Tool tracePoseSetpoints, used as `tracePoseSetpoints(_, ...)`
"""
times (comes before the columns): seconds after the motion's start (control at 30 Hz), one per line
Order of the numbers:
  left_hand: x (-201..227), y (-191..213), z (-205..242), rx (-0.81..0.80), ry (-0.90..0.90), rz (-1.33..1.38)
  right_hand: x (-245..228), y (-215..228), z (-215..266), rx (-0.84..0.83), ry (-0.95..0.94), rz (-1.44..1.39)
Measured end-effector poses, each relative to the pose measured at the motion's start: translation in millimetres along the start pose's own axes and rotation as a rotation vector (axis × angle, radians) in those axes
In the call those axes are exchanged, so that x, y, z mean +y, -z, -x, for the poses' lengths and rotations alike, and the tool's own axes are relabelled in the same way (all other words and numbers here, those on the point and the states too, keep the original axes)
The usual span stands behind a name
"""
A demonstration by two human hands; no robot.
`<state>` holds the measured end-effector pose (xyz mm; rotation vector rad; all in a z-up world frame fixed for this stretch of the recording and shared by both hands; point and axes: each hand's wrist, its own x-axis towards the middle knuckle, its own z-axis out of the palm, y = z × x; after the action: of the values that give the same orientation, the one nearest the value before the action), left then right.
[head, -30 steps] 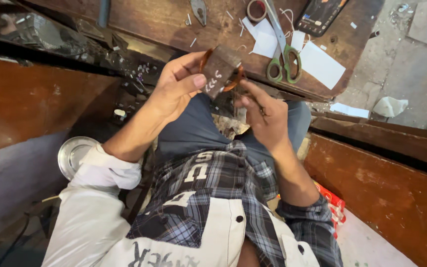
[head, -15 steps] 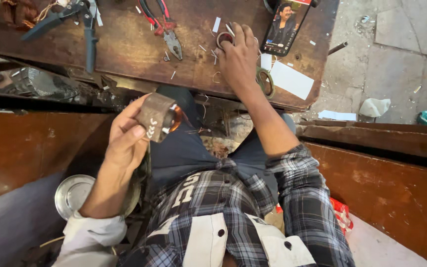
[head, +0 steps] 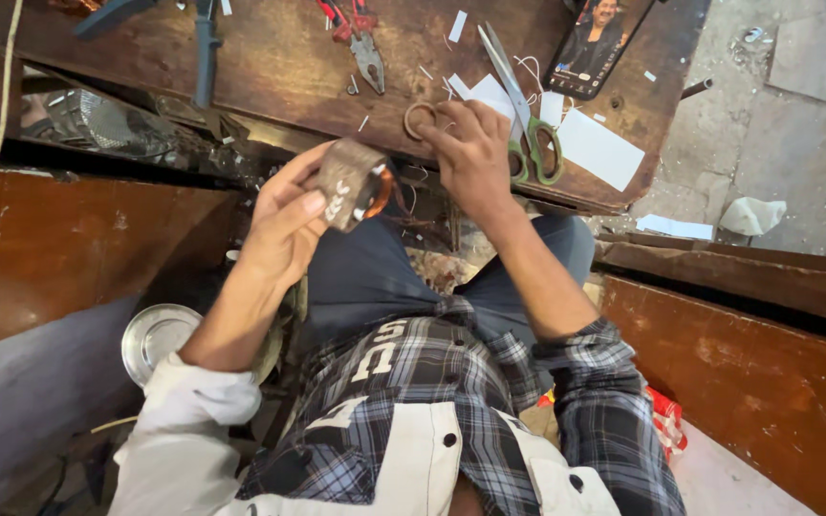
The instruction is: The person wraps white tape around a copper wire coil, then winds the coil around a rectangular wooden block. They continue winding the wire around the block and then remove the coil from the block.
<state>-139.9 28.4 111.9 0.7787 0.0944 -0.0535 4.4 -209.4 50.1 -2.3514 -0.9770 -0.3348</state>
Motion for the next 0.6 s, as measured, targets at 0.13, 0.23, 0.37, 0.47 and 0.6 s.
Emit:
tracePoseSetpoints(0.13, -11.4, -3.5, -29.3, 0.071, 0.097, -0.114, -20.1, 19.4, -2.7, 0.134, -0.078, -0.060)
tracePoseSetpoints(0.23, -17.4, -6.3, -60.6, 0.112, 0.137, -0.201, -36.2, 50.6, 0.1, 0.131, -0.451, -0.837)
tracePoseSetpoints(0.37, -28.0, -7.3, -91.2, 0.093, 0.207, -0.275, -44.3, 65.3, 1.9, 0.059, -0.085, -0.605)
tracePoseSetpoints(0.47, -38.9, -11.4, -107.6, 0.052, 0.220, -0.300, -34.6, 49.6, -6.2, 0.040, -0.120, -0.340)
tracePoseSetpoints(0.6, -46.5, 7.5, -111.8, 0.085, 0.222, -0.421, -16.5, 18.9, -5.7, 0.070, -0.187, -0.379)
